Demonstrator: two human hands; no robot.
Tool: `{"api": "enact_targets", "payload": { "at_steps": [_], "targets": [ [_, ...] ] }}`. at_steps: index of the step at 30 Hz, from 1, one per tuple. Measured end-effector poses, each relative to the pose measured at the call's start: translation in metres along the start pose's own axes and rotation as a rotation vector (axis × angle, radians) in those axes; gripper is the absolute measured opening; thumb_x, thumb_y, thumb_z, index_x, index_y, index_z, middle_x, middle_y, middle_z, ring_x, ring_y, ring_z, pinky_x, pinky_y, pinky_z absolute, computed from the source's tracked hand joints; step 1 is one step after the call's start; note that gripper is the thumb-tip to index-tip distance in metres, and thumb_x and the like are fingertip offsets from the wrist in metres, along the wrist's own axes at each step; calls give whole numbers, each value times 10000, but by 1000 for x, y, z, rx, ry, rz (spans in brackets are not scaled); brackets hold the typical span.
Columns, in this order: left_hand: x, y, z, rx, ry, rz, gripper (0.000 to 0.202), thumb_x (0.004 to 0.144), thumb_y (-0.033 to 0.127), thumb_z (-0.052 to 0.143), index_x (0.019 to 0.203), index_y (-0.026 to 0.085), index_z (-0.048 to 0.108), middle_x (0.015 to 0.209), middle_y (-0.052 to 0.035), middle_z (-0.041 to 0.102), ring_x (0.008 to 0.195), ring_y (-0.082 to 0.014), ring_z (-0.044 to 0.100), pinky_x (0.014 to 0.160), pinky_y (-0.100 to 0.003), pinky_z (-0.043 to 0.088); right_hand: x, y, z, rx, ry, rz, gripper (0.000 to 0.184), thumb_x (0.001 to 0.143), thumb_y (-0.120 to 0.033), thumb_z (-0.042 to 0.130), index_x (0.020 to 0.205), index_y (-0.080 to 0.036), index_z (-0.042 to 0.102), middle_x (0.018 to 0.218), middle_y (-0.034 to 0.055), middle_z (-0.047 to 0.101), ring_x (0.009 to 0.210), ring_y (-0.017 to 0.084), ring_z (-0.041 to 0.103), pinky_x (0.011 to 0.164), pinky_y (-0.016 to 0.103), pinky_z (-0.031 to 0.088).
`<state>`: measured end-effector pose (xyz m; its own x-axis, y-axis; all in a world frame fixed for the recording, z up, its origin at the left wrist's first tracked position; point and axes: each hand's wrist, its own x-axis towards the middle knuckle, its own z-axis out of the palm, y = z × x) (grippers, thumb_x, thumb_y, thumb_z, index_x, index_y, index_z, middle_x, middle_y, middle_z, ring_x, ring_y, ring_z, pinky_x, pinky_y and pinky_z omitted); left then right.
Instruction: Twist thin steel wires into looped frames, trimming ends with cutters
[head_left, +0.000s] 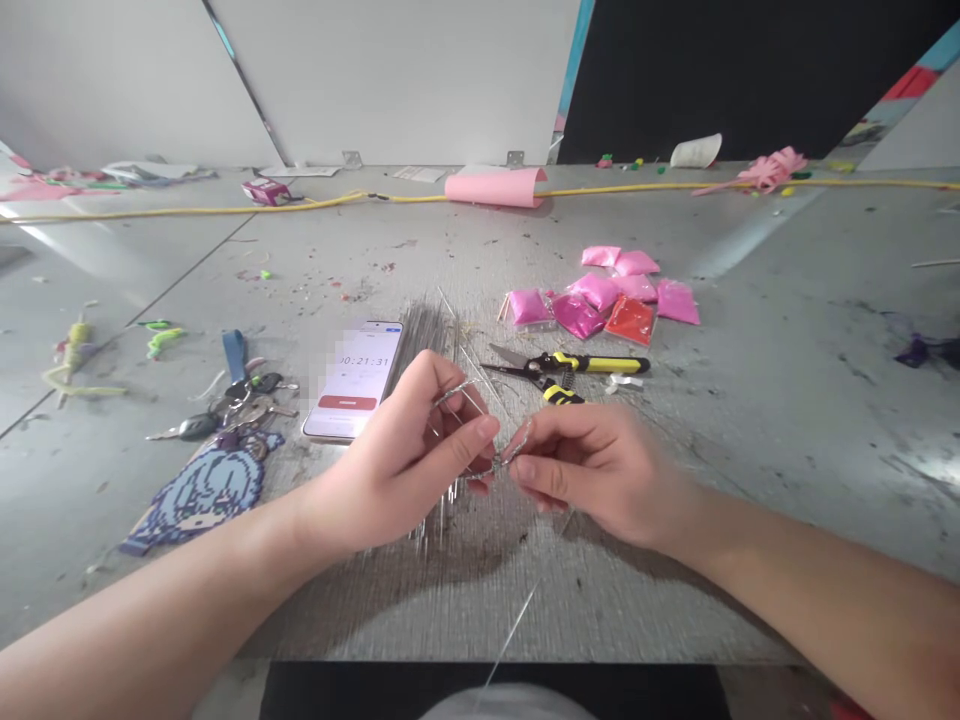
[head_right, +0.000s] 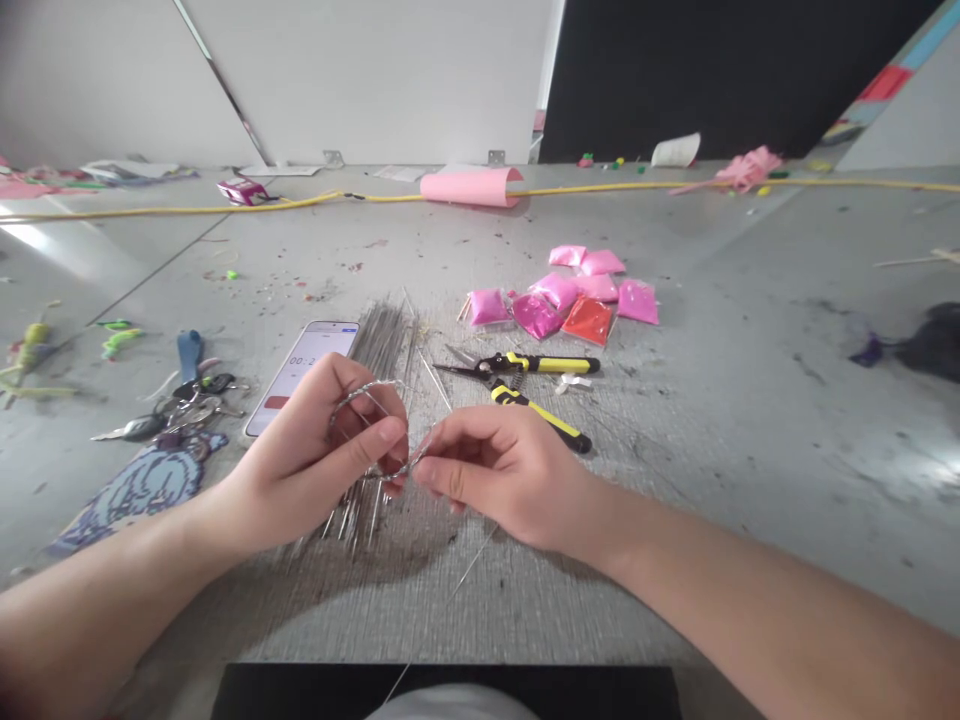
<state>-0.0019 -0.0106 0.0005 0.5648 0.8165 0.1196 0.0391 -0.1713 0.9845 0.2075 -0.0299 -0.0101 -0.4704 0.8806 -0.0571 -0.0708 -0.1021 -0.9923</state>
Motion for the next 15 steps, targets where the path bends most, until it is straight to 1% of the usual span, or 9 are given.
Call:
{"api": "enact_targets", "payload": {
  "at_steps": [3,5,8,11,13,15],
  "targets": [
    [-1,1,-1,61,2,37,190,1015,261,515,938,246,341,863,25,544,656,-100,633,574,-262,578,-2,2,2,-1,14,-6,165,882,-327,727,839,-173,687,675,-9,625,542,86,541,477,211,430],
    [-1,1,-2,110,10,49,187,1012,264,518,942,245,346,883,19,526,659,-103,640,560,-261,567,-3,4,2,-48,14,-27,166,914,-333,689,872,-173,679,693,-8,621,551,87,538,490,216,430],
    [-2,3,0,145,22,54,190,1008,267,524,948,245,346,886,18,506,648,-103,639,544,-259,561,-5,8,2,-158,20,-78,190,955,-354,631,889,-177,660,679,-17,579,564,90,507,506,224,409],
    [-2,3,1,137,26,52,197,1011,263,518,941,248,334,887,18,499,641,-97,631,547,-258,564,-6,9,3,-229,33,-109,173,970,-335,604,892,-184,634,679,-31,531,563,82,447,499,217,361],
    [-3,2,0,142,19,60,192,1014,254,509,945,249,330,884,16,501,645,-99,627,549,-261,558,-4,8,2,-209,32,-97,128,961,-294,611,892,-186,617,691,-37,517,560,74,417,494,207,344],
    [-2,-2,-1,192,11,91,187,1009,231,512,958,248,333,876,10,514,655,-107,618,547,-264,538,0,7,-1,-124,2,-28,78,935,-252,626,893,-191,601,677,-46,513,550,71,418,490,197,349]
  ]
}}
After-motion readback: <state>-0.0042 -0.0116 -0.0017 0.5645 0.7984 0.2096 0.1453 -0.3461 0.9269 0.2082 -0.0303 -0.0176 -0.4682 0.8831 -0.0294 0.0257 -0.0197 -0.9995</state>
